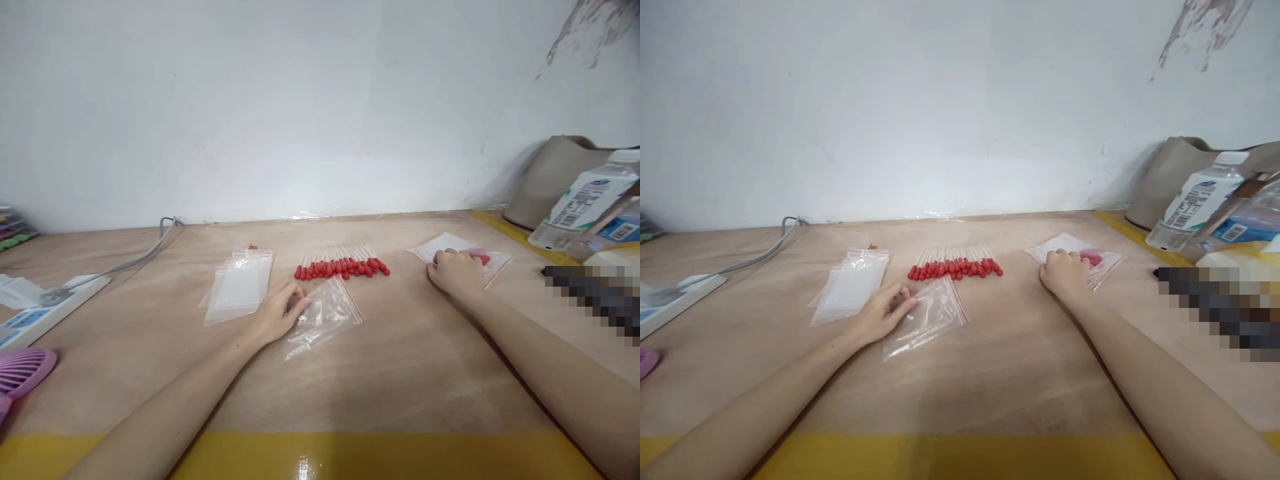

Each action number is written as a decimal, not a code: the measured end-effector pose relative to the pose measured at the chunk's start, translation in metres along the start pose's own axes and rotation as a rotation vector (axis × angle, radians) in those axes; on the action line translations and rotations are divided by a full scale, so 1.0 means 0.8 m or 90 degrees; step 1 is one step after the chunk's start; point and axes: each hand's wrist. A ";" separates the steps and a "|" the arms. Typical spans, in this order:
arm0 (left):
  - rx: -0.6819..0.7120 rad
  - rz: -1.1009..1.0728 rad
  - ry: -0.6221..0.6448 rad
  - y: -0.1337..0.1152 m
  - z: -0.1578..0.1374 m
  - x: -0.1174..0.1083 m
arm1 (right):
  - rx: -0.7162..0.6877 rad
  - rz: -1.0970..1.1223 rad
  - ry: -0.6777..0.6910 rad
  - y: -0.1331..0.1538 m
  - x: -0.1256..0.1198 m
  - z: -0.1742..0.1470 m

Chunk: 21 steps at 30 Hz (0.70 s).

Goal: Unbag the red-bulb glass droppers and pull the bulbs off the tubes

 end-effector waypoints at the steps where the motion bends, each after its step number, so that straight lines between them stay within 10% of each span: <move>1: -0.017 0.011 -0.035 0.005 0.002 -0.009 | 0.000 -0.006 -0.013 0.002 0.001 0.000; 6: -0.195 0.084 -0.300 0.057 0.020 -0.068 | 0.063 0.026 -0.165 -0.004 0.011 0.006; 11: -0.303 0.307 -0.219 0.098 0.025 -0.088 | 0.124 0.103 -0.349 0.001 -0.012 0.016; 15: -0.325 0.364 -0.185 0.101 0.017 -0.078 | -0.120 0.224 -0.440 0.060 -0.062 -0.005; 21: -0.235 0.466 -0.371 0.056 0.011 -0.071 | -0.505 0.319 -0.370 0.160 -0.090 -0.068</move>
Point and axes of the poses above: each hand's wrist, its own z-axis towards the middle knuckle, its own x-axis out of the palm, y = z × x, and after that the axes turned 11 degrees about -x, right-handed
